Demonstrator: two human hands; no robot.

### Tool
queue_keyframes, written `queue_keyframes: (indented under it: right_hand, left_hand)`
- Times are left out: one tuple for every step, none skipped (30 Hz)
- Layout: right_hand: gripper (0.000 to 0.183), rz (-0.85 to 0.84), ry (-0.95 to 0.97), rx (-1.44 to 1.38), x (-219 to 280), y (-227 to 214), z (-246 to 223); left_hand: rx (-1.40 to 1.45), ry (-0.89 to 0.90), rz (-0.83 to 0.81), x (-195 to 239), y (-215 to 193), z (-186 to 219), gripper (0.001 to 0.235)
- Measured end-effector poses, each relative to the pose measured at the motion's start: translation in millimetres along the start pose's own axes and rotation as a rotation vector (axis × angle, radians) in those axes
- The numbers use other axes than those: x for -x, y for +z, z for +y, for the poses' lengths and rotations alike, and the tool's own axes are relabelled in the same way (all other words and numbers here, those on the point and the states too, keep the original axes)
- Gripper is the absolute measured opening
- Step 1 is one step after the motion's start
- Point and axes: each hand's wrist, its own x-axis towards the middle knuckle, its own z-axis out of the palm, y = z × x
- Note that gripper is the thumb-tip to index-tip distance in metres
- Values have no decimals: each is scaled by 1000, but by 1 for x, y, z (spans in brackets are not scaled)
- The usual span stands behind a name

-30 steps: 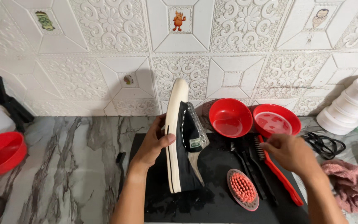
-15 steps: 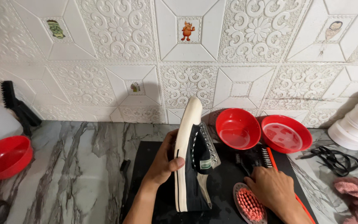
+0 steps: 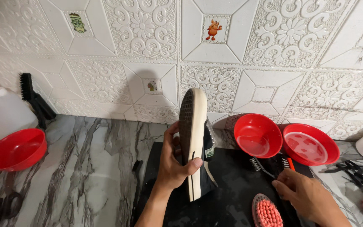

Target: The person scrubs a black canvas shoe with a pink brush and soapy water, then wipes it with a cloth. They continue to scrub the sole and sides of the shoe with a black brush and wipe it down again.

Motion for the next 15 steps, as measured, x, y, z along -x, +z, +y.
queue_keyframes:
  right_hand:
    - [21, 16, -63, -51, -5, 1, 9]
    - [21, 16, -58, -50, -4, -6, 9]
    - [19, 46, -15, -152, -3, -11, 10]
    - [24, 77, 27, -253, -2, -17, 11]
    - [24, 77, 35, -255, -5, -19, 13]
    - [24, 159, -6, -258, -7, -21, 16]
    - [24, 244, -48, -261, -11, -25, 18]
    - [24, 244, -42, -262, -16, -27, 15]
    - [25, 295, -114, -213, -20, -30, 13]
    - [26, 346, -185, -165, -25, -32, 12]
    - [26, 345, -181, -163, -31, -31, 8]
    - [26, 434, -217, -82, -36, -30, 5]
    - [26, 524, -254, -1, -42, -29, 1]
    - [26, 525, -251, 1, -47, -25, 1]
    - [22, 598, -284, 61, -53, -22, 1]
  left_hand:
    - [-28, -3, 30, -1, 0, 2, 97]
    - [-25, -5, 27, -2, -2, 1, 97]
    - [-3, -19, 15, -3, -4, -1, 93]
    - [18, -34, 4, -4, -6, -3, 89]
    - [21, -37, -3, -3, -8, -7, 89]
    - [60, -56, -38, -3, -10, -10, 88]
    - [100, -73, -71, -4, -12, -13, 87]
    - [102, -75, -76, -5, -12, -9, 87]
    - [87, -125, -75, -6, -13, -6, 91]
    - [71, -174, -74, -6, -13, -3, 96]
    - [75, -177, -76, -5, -15, -10, 96]
    - [103, -226, -31, -4, -17, -17, 81]
    - [129, -272, 14, -4, -19, -24, 66]
    - [131, -273, 12, -5, -17, -21, 66]
    - [134, -267, 9, -5, -15, -19, 72]
